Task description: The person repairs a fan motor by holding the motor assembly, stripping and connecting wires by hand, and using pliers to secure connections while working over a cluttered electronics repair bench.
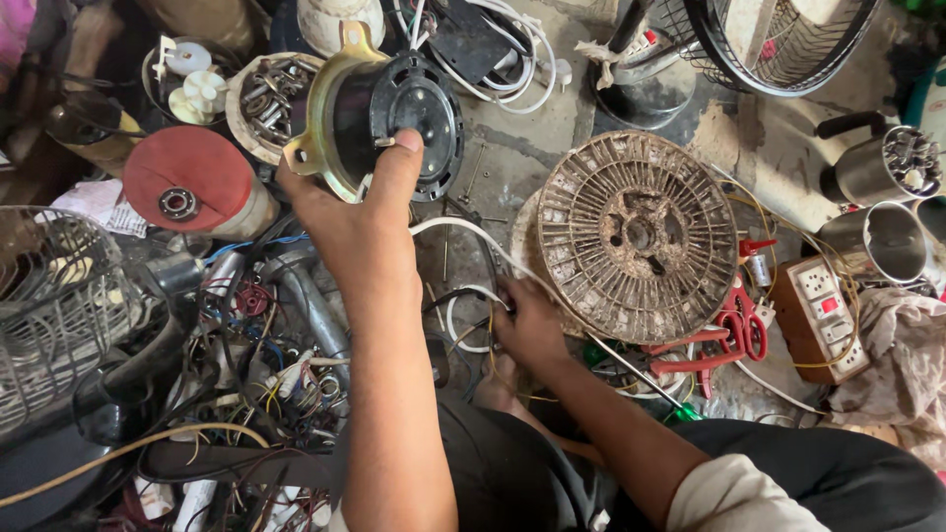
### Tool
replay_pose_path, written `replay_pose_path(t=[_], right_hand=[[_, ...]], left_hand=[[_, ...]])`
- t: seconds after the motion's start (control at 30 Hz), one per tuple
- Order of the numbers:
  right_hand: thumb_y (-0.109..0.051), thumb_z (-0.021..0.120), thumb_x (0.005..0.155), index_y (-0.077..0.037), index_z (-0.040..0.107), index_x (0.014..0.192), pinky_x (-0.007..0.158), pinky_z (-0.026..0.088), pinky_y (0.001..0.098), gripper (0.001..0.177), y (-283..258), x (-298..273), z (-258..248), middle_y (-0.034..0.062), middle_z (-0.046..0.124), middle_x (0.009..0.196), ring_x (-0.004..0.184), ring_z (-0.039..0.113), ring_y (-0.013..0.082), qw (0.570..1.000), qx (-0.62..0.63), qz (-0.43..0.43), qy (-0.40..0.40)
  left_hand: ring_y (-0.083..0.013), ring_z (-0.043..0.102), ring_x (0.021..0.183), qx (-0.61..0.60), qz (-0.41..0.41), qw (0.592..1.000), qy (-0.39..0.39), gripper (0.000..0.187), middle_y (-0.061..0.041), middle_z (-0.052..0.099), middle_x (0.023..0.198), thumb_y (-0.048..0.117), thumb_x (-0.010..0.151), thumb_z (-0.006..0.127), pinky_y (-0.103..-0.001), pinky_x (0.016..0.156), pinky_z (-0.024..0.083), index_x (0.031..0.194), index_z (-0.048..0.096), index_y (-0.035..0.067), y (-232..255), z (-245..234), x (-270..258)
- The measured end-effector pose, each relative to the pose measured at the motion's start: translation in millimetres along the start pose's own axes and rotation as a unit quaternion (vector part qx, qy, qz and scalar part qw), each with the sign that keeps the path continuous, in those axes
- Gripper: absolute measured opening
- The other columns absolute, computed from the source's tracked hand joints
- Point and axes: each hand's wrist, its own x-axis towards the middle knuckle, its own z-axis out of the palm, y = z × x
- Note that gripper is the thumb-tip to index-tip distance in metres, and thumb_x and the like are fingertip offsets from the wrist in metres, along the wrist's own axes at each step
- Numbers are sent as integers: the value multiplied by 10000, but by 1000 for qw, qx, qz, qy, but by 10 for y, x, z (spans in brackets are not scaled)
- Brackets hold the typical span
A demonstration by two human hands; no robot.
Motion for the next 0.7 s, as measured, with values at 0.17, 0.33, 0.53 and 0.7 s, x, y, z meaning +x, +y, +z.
replay_pose_path(t=[0.17,0.33,0.53,0.7], right_hand=[[-242,641,1001,-120,656,1237,877,530,432,266,-218,70,-149,123,684,1088,974,692,300,998,8,53,25],[-194,675,912,-156,668,1272,870,533,439,362,-367,212,-190,122,675,1156,1036,666,324,991,-68,-113,-38],[-184,696,876,-165,641,1341,852,534,465,469,-375,236,-154,143,689,1072,967,679,340,980,-94,-113,-133],[-147,699,907,-161,691,1220,839,570,426,313,-238,56,-128,108,732,1105,954,721,336,990,-13,-111,-88]], left_hand=[[-192,641,1134,17,7,1000,-2,677,-125,618,1271,78,818,849,-330,1031,527,1348,440,-23,-10,4,-8],[-188,639,1114,27,5,1000,0,653,-125,622,1252,86,817,849,-333,1018,530,1326,455,-26,-41,-7,-6],[-179,640,1088,36,7,999,-3,634,-114,627,1227,91,811,844,-326,992,538,1313,475,-26,-20,26,-16],[-173,631,1112,73,36,997,-1,615,-110,623,1248,92,834,849,-310,1017,529,1315,485,-26,-25,6,-24]])
